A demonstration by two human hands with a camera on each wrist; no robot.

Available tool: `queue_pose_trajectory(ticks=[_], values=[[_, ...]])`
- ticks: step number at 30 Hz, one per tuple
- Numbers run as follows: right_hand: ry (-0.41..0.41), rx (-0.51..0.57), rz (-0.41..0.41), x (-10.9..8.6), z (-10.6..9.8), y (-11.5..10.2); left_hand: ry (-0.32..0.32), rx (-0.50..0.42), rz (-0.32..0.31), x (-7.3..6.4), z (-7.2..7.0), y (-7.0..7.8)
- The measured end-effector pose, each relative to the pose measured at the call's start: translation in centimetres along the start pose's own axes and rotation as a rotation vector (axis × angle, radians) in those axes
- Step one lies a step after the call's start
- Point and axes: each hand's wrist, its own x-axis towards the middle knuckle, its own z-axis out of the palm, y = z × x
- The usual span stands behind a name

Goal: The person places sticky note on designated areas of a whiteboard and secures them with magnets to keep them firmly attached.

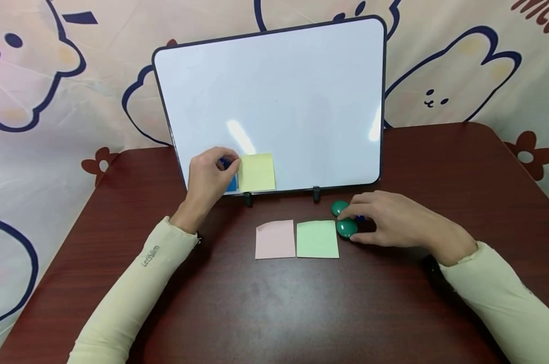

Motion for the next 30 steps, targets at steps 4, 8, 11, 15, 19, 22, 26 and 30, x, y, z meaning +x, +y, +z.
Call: queue_pose_trajectory(ticks=[4,8,11,15,19,22,26,30], values=[[0.003,0.003,-0.002,0.03,0.0,-0.13,0.002,0.0,-0.007,0.04,0.12,0.01],[0.006,0.004,-0.008,0.01,0.01,-0.06,0.004,0.001,-0.012,0.0,0.11,0.02],[0.016,0.003,-0.014,-0.05,0.05,0.02,0.005,-0.001,-0.015,-0.02,0.04,0.06],[0.018,0.004,-0.01,-0.09,-0.01,0.02,0.002,-0.001,-0.019,0.03,-0.02,0.12],[0.008,0.01,0.002,-0.03,-0.13,-0.04,-0.001,0.002,-0.024,0.05,-0.07,0.11],[0.009,0.015,0.001,0.0,-0.13,-0.09,0.0,0.002,-0.026,0.05,-0.09,0.09],[0.013,0.017,-0.001,0.01,-0.08,-0.09,0.001,0.0,-0.025,0.02,-0.12,0.07],[0.016,0.022,0.0,-0.02,-0.08,-0.02,-0.003,0.0,-0.022,0.06,-0.2,0.09]])
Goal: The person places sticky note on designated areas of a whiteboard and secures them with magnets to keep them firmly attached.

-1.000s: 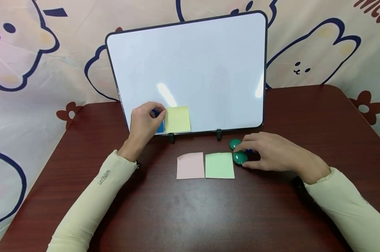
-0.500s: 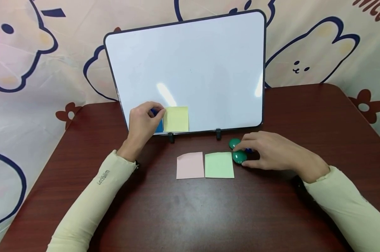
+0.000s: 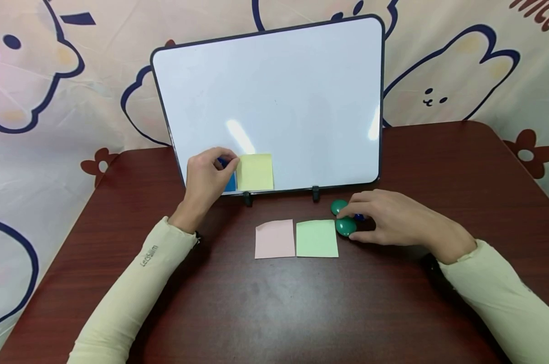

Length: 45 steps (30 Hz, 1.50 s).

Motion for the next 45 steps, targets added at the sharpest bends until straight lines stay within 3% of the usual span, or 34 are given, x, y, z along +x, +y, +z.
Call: queue_pose_trajectory(ticks=[8,18,24,32,45], values=[[0.025,0.045,-0.019,0.2,-0.1,0.1,0.0,-0.007,0.004,0.1,0.0,-0.1],[0.066,0.021,-0.008,0.1,-0.5,0.0,-0.011,-0.015,-0.003,-0.1,-0.1,-0.1],[0.078,0.016,-0.064,0.3,-0.2,0.0,-0.012,-0.028,0.003,0.0,0.0,-0.1],[0.118,-0.039,-0.133,0.9,0.0,-0.6,-0.007,-0.027,0.005,0.0,-0.1,-0.3],[0.135,-0.137,-0.164,1.4,0.6,-1.7,-0.004,-0.023,0.019,0.0,0.0,-0.4]])
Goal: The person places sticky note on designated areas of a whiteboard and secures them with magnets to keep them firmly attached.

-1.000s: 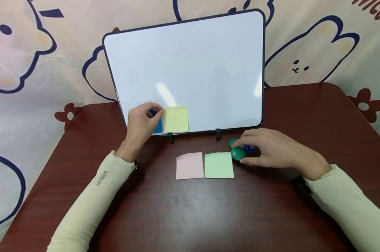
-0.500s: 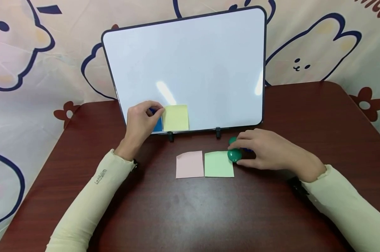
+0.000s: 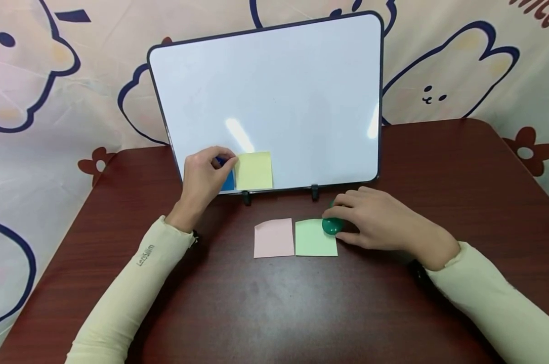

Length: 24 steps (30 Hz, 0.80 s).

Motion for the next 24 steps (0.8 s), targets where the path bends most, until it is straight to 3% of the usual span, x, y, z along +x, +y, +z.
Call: queue_pose_trajectory(ticks=[24], values=[[-0.029,0.04,0.02,2.6,0.6,-0.7,-0.011,-0.017,-0.013,-0.1,-0.1,0.0]])
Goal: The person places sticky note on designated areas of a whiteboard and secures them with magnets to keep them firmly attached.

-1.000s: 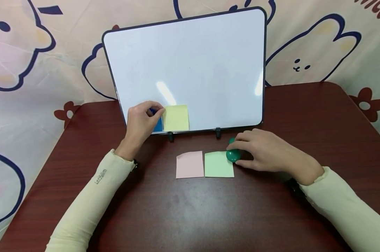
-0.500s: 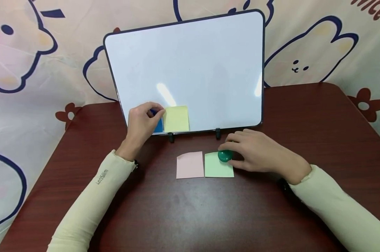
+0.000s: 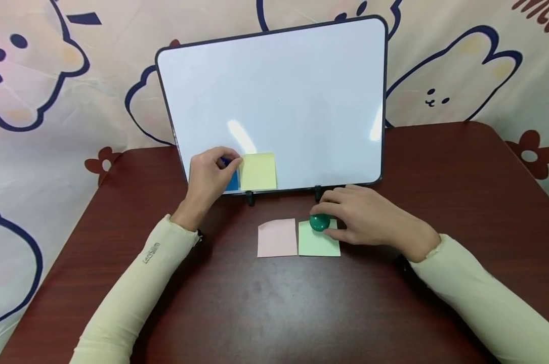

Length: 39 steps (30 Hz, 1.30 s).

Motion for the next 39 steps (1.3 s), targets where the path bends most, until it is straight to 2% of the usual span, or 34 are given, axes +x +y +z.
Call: queue_pose_trajectory(ticks=[8,21,32,39], values=[[-0.013,-0.02,0.003,0.7,0.3,-0.2,-0.008,-0.005,-0.01,0.0,-0.1,0.1],[0.031,-0.015,-0.01,1.6,0.5,-0.1,-0.014,0.006,-0.016,0.0,0.0,-0.1],[0.187,-0.007,-0.079,2.8,0.8,-0.1,-0.014,0.007,-0.009,-0.1,0.0,-0.2],[0.202,0.006,-0.076,3.4,0.8,0.2,-0.008,-0.002,-0.01,0.0,0.0,0.0]])
